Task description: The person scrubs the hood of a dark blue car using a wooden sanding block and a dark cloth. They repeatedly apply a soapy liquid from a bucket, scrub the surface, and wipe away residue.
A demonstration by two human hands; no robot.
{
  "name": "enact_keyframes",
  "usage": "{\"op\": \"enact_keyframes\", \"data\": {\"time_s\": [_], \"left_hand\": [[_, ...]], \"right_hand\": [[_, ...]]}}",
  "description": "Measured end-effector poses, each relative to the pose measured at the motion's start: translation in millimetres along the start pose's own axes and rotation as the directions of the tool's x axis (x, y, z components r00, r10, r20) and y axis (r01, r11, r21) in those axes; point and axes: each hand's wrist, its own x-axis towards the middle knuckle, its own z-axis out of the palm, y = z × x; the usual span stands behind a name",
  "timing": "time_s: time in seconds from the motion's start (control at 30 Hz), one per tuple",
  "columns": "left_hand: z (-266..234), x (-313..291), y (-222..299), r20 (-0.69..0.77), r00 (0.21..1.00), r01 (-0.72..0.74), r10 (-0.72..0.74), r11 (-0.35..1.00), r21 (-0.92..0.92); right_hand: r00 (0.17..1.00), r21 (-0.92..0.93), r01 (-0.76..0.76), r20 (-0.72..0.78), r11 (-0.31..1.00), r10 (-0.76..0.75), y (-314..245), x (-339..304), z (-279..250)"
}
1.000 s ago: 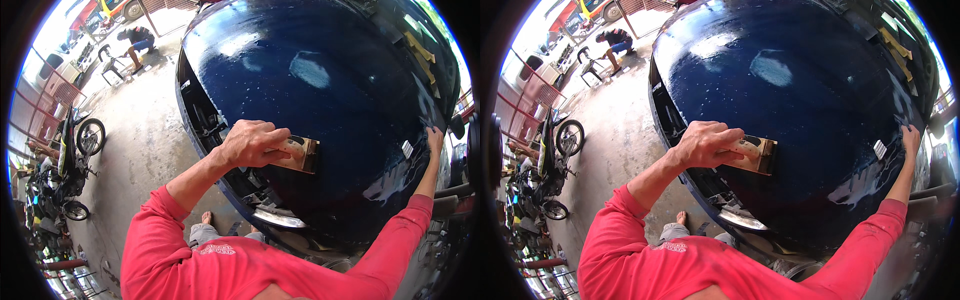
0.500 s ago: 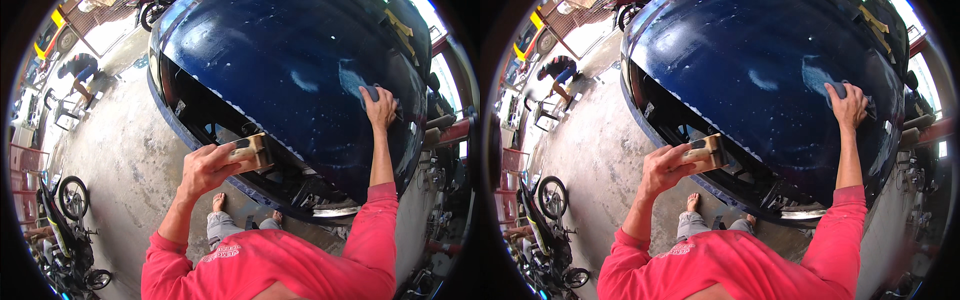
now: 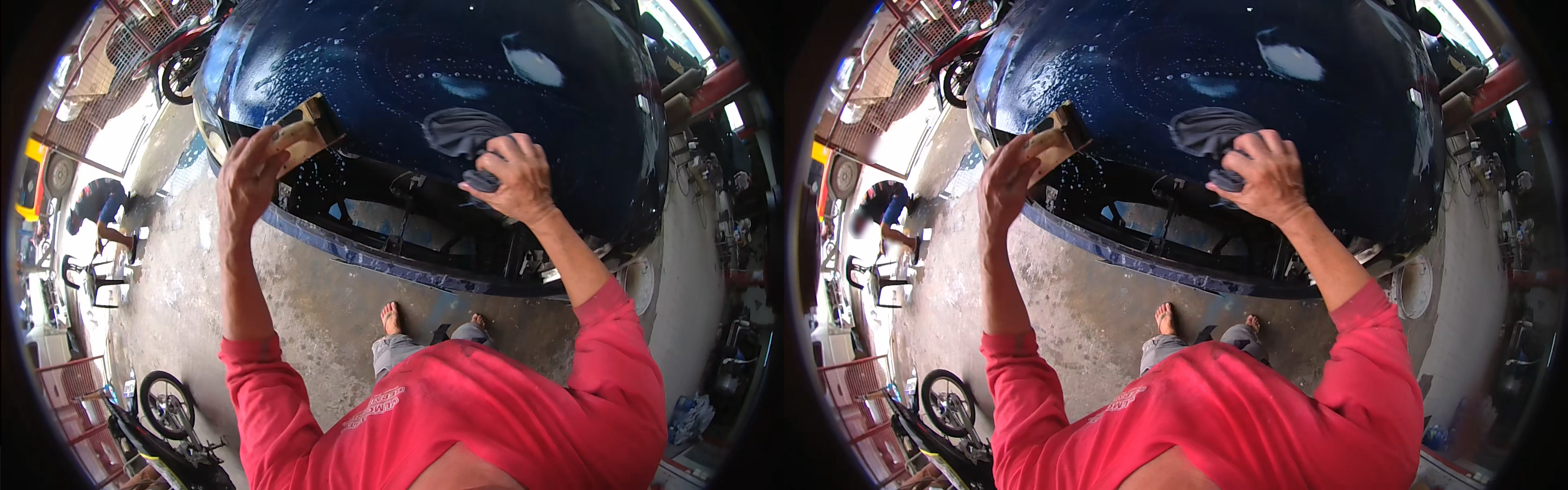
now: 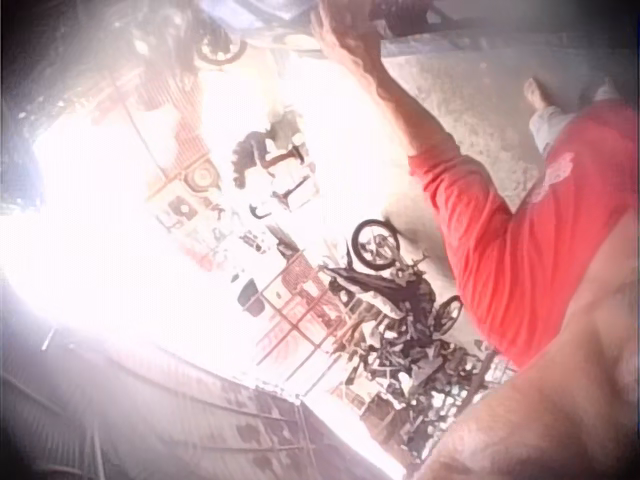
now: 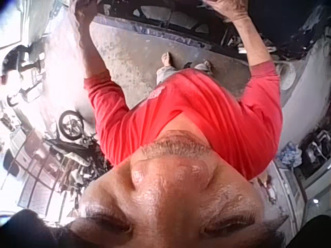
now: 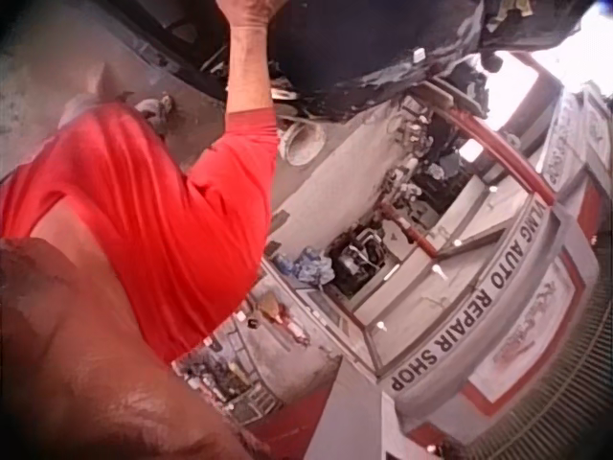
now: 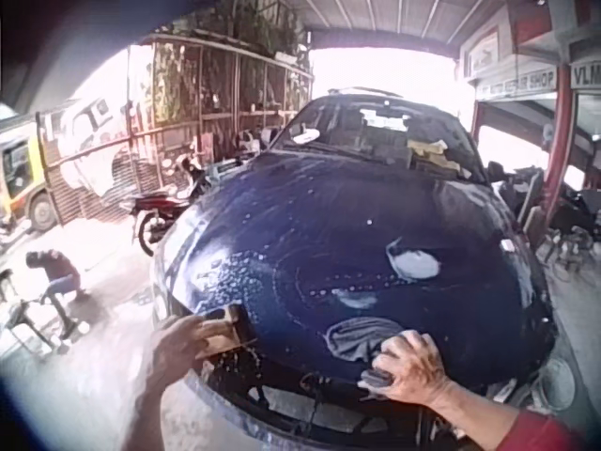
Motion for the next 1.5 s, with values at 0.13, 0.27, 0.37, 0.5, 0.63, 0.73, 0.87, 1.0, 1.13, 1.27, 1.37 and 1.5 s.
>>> {"op": "enact_keyframes", "data": {"time_s": [0.13,0.27,0.37,0.5,0.63,0.73,0.87,1.0,1.13,1.27,1.37,1.5], "left_hand": [[0.9,76.5,-91.4,0.125,0.978,-0.154,0.165,0.984,-0.094],[39.4,64.1,-28.5,0.002,0.999,-0.05,0.05,0.999,0.021],[117.7,33.8,153.9,0.072,0.973,-0.222,0.218,0.973,0.065],[250.6,10.0,401.4,0.394,0.784,-0.485,0.479,0.87,-0.091],[233.7,15.2,384.7,0.439,0.745,-0.542,0.503,0.84,-0.044],[144.5,29.9,272.5,0.347,0.911,-0.275,0.224,0.956,0.104],[133.7,16.2,266.5,0.276,0.933,-0.276,0.228,0.949,0.149],[285.4,-23.8,460.8,0.29,0.624,-0.755,0.725,0.655,-0.013],[359.0,-33.2,554.9,0.42,0.541,-0.78,0.729,0.621,-0.073],[242.1,12.0,395.6,0.262,0.68,-0.696,0.685,0.715,-0.063],[128.0,57.6,245.7,0.227,0.974,-0.018,-0.015,0.99,0.143],[127.7,95.1,245.2,0.335,0.933,-0.277,0.135,0.861,0.425]], "right_hand": [[0.901,-0.184,-0.432,-0.037,0.883,0.433,95.7,-132.2,-88.4],[0.837,-0.205,-0.546,-0.098,0.812,0.538,157.9,-219.8,-101.6],[0.853,-0.159,-0.522,-0.122,0.838,0.508,182.3,-246.7,-83.4],[0.899,-0.161,-0.438,-0.078,0.884,0.431,210.2,-268.7,-85.9],[0.824,-0.153,-0.566,-0.08,0.81,0.561,238.5,-315.5,-112.6],[0.812,-0.134,-0.581,-0.165,0.803,0.56,251.6,-347.7,-107.0],[0.781,-0.123,-0.618,-0.216,0.777,0.587,262.2,-371.9,-92.5],[0.824,-0.063,-0.547,-0.214,0.835,0.524,273.9,-378.8,-97.7],[0.809,-0.042,-0.571,-0.2,0.82,0.553,279.8,-381.9,-105.4],[0.732,0.004,-0.659,-0.229,0.752,0.642,274.0,-380.2,-96.6],[0.734,0.041,-0.643,-0.254,0.765,0.63,274.7,-373.2,-98.8],[0.705,0.152,-0.68,-0.132,0.717,0.697,294.7,-351.4,-120.5]]}}
